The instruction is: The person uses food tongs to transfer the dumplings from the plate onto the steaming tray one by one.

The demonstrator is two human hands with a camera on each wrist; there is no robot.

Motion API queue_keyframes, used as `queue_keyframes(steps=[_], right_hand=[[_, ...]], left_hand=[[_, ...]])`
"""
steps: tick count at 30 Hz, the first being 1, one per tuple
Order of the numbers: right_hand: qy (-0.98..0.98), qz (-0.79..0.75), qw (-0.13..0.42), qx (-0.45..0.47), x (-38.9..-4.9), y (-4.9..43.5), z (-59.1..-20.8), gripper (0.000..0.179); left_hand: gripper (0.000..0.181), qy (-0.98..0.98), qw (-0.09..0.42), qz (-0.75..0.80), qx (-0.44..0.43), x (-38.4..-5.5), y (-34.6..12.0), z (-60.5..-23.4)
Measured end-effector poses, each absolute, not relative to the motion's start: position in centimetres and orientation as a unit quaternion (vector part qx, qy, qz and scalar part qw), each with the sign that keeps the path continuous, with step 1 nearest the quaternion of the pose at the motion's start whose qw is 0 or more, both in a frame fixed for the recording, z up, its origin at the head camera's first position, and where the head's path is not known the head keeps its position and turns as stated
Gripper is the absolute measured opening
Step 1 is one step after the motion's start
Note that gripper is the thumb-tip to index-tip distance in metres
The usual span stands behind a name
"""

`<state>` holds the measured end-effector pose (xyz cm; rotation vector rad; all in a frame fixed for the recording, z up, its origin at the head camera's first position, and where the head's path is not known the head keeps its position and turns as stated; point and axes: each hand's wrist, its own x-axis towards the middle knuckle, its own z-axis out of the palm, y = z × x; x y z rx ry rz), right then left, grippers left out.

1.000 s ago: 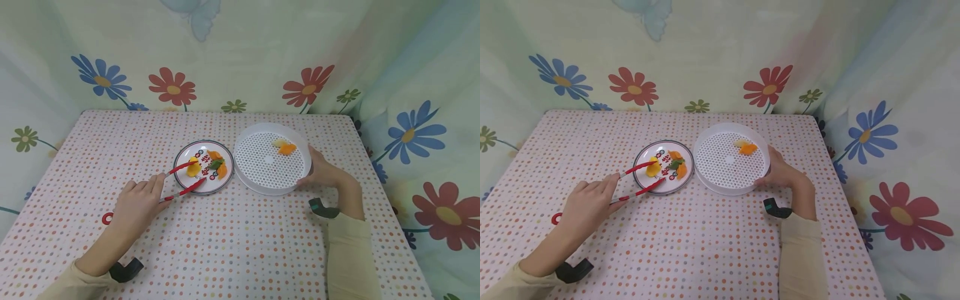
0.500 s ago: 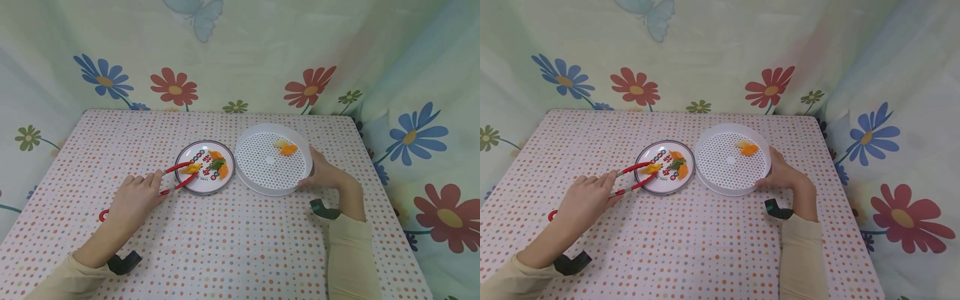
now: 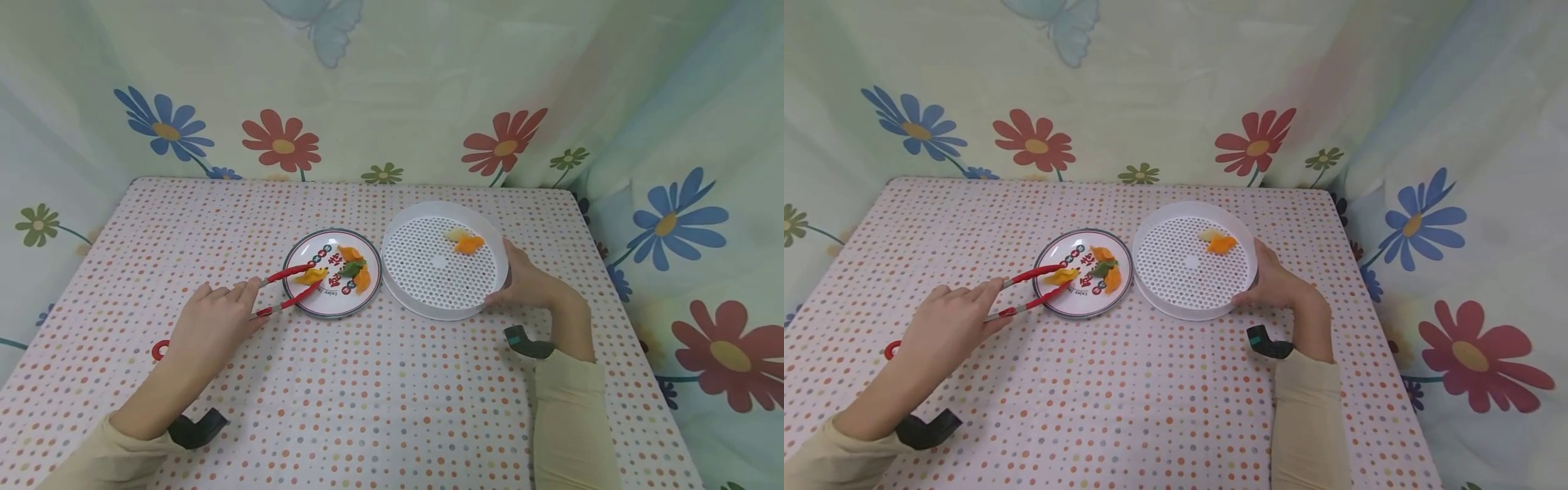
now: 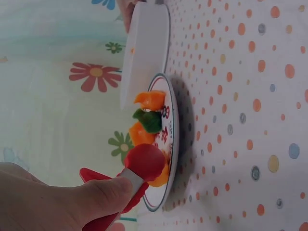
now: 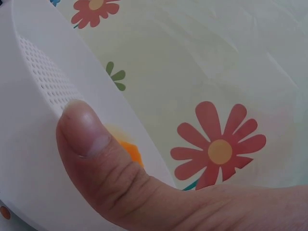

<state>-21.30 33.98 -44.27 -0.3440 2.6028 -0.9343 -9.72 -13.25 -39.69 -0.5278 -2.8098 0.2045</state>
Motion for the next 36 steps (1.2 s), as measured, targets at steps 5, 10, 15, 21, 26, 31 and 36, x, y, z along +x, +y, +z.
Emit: queue_keyframes(steps=[5, 10, 15, 21, 26, 31, 36], right_hand=[[0.915, -0.343, 0.158, -0.14, -21.3, 34.0, -44.3, 0.119], [0.917, -0.336, 0.164, -0.138, -21.1, 33.8, -44.1, 0.12], [0.921, -0.327, 0.167, -0.131, -21.2, 33.8, -44.3, 0.122], [0.914, -0.344, 0.161, -0.145, -21.2, 33.8, -44.1, 0.119], [0.913, -0.346, 0.159, -0.144, -21.1, 33.6, -43.8, 0.119], [0.916, -0.34, 0.162, -0.139, -21.1, 33.6, -43.8, 0.12], [0.921, -0.328, 0.168, -0.125, -21.2, 33.8, -43.9, 0.123]], left_hand=[[0.063, -0.975, 0.12, 0.058, -0.18, -10.1, -13.5, -39.5], [0.059, -0.975, 0.118, 0.041, -0.186, -10.4, -13.9, -39.6], [0.058, -0.976, 0.112, 0.034, -0.186, -10.5, -14.0, -39.7], [0.062, -0.979, 0.106, 0.022, -0.172, -10.4, -14.1, -40.2], [0.065, -0.979, 0.116, 0.006, -0.165, -10.1, -14.3, -40.6], [0.064, -0.979, 0.129, -0.002, -0.157, -9.9, -14.2, -40.3], [0.063, -0.977, 0.15, -0.013, -0.151, -10.3, -13.4, -39.3]])
